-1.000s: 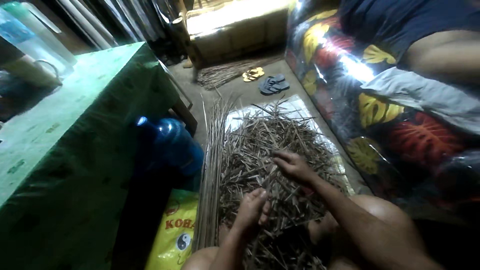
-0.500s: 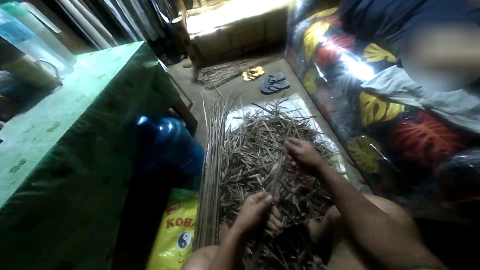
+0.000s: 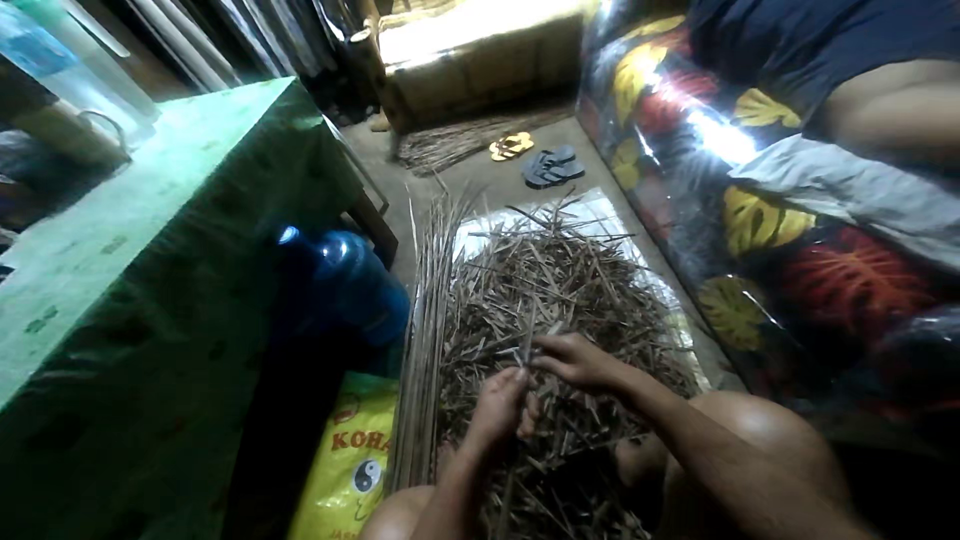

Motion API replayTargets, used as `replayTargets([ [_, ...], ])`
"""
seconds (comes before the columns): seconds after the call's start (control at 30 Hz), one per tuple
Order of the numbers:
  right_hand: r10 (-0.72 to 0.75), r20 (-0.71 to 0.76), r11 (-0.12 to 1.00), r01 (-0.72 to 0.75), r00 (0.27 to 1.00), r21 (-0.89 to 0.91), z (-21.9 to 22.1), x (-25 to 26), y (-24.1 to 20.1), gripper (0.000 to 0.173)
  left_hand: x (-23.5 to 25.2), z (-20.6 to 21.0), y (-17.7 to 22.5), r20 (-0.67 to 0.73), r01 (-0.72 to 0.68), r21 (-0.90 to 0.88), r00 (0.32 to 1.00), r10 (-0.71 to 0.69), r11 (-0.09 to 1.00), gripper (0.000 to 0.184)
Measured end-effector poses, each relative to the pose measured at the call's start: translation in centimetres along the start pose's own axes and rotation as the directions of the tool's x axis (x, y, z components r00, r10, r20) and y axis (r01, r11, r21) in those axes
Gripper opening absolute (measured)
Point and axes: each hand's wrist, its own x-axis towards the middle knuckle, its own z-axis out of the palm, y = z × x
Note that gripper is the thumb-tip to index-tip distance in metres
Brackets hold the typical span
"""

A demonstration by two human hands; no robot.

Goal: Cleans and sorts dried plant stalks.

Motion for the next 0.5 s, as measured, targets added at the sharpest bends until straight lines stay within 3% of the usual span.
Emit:
replayTargets([
  [0.13, 0.117, -0.235, 0.986, -0.142, 0.965, -0.093, -2.3, 0.5, 1.4, 0.036, -0.5, 0.2, -0.5, 0.067, 0.003, 0.019, 0.998, -0.004, 1.0, 0.032],
  [0.2, 0.249, -0.439, 0.965, -0.257, 0.864, 0.041, -3.3, 1.1, 1.9, 0.036, -0.6, 0.1, -0.7, 0.089, -0.007, 0.02, 0.996, 0.005, 1.0, 0.032],
  [0.27, 0.393, -0.539, 0.919, -0.328, 0.745, 0.217, -4.2, 1.5, 2.2, 0.035, -0.7, -0.1, -0.7, 0.101, -0.003, 0.019, 0.995, 0.001, 1.0, 0.032],
  [0.3, 0.434, -0.516, 0.9, -0.333, 0.739, 0.28, -4.6, 1.4, 1.8, 0.034, -0.6, -0.1, -0.7, 0.096, 0.0, 0.017, 0.995, -0.002, 1.0, 0.033],
  [0.37, 0.431, -0.369, 0.88, -0.294, 0.823, 0.372, -4.5, 0.7, 0.6, 0.031, -0.5, -0.2, -0.4, 0.072, 0.001, 0.01, 0.997, -0.002, 1.0, 0.034],
  [0.43, 0.334, -0.164, 0.884, -0.248, 0.928, 0.396, -3.0, 0.0, -0.3, 0.03, -0.5, -0.2, -0.2, 0.048, 0.009, -0.014, 0.999, -0.009, 1.0, 0.034],
  [0.5, 0.24, 0.003, 0.903, -0.224, 0.971, 0.366, -1.1, -0.4, -0.8, 0.031, -0.5, 0.0, 0.1, 0.038, 0.025, -0.038, 0.999, -0.024, 0.999, 0.035],
])
